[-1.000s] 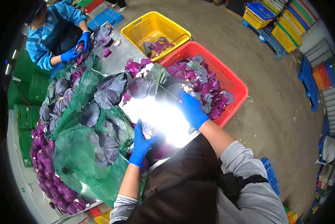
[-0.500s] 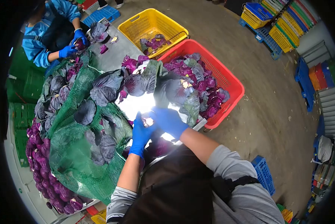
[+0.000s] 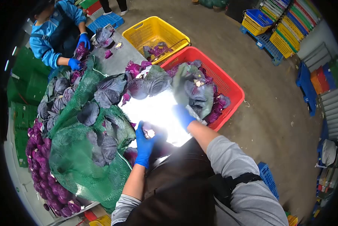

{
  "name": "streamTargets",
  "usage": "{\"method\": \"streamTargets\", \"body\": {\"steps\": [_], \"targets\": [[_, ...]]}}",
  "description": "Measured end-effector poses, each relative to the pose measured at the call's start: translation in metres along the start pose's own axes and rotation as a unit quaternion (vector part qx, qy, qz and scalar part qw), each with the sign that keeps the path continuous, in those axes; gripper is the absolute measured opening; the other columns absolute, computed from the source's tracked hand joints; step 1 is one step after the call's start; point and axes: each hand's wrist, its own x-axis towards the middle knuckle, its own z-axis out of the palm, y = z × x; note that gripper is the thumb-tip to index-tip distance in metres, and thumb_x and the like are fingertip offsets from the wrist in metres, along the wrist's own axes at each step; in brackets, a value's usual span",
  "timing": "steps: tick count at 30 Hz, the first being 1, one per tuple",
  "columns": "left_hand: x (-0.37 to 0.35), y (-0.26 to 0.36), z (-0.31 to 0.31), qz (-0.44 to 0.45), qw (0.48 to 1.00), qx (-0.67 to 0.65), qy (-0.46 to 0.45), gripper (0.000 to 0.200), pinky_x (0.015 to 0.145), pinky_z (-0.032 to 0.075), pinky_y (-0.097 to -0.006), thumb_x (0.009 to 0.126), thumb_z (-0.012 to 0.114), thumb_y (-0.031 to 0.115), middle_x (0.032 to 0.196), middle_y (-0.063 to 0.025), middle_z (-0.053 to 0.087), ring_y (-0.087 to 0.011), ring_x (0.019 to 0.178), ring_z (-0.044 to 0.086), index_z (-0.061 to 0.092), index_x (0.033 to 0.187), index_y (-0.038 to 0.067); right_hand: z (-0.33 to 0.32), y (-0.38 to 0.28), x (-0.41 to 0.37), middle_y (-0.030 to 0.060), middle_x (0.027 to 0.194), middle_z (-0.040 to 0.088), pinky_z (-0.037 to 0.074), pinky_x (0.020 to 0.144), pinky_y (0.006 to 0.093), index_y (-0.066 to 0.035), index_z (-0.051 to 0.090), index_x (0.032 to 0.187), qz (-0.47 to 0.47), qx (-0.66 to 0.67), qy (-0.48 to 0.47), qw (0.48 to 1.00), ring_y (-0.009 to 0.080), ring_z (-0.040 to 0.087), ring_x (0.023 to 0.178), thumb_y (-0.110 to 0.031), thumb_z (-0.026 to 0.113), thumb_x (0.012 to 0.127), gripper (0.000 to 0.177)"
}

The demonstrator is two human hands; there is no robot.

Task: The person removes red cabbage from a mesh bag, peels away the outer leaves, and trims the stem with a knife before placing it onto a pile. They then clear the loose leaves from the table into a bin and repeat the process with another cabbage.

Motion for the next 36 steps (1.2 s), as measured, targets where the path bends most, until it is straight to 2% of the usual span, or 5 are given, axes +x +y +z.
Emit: {"method": "streamTargets", "body": {"steps": [5,10,16,20,36], "targets": [[0.001,-0.023,-0.012,-0.061,0.987,-0.148,-0.014,0.091,0.102,0.035,-0.0329,0.061,0.082,0.008,0.131,-0.0133,0.042,-0.0229,0.118,0.044,0.03,0.136,0.0,-0.031,-0.195,-0.061,0.0078,0.082,0.067,0.051,0.066,0.0295,-0.005,0.065,0.1,0.026,-0.021,-0.07,0.997,0.0168,0.063,0.068,-0.037,0.066,0.08,0.037],[-0.008,-0.015,-0.016,-0.047,0.975,-0.217,-0.014,0.093,0.101,0.037,-0.0352,0.059,0.083,0.007,0.127,-0.0134,0.044,-0.0235,0.118,0.045,0.03,0.135,0.003,-0.025,-0.135,-0.03,0.0127,0.076,0.067,0.051,0.065,0.0399,-0.011,0.067,0.092,0.084,0.091,-0.031,0.992,0.031,0.065,0.073,-0.037,0.066,0.076,0.03],[0.014,-0.007,-0.03,0.02,0.977,-0.167,-0.133,0.094,0.105,0.033,-0.0358,0.057,0.084,0.013,0.13,-0.0127,0.042,-0.0236,0.122,0.042,0.033,0.135,0.004,-0.067,-0.162,-0.036,0.0125,0.086,0.066,0.051,0.067,0.0375,-0.012,0.063,0.105,0.04,-0.246,0.037,0.968,0.0275,0.065,0.076,-0.034,0.066,0.075,0.037],[0.031,-0.017,-0.032,0.11,0.982,-0.041,-0.148,0.095,0.104,0.033,-0.0375,0.059,0.081,0.016,0.133,-0.014,0.04,-0.0258,0.124,0.04,0.03,0.138,0.004,-0.044,-0.169,-0.037,0.0127,0.093,0.066,0.051,0.071,0.0356,-0.011,0.06,0.11,-0.043,0.001,-0.064,0.997,0.0252,0.065,0.079,-0.04,0.067,0.076,0.045],[0.044,-0.02,-0.002,-0.013,0.997,0.032,-0.07,0.105,0.093,0.044,-0.0356,0.063,0.081,0.031,0.131,-0.0184,0.042,-0.0286,0.111,0.052,0.019,0.143,0.003,-0.056,-0.197,-0.018,0.0142,0.09,0.067,0.05,0.073,0.038,-0.009,0.066,0.098,-0.09,-0.075,-0.115,0.986,0.0303,0.064,0.084,-0.05,0.048,0.087,0.046]]}}
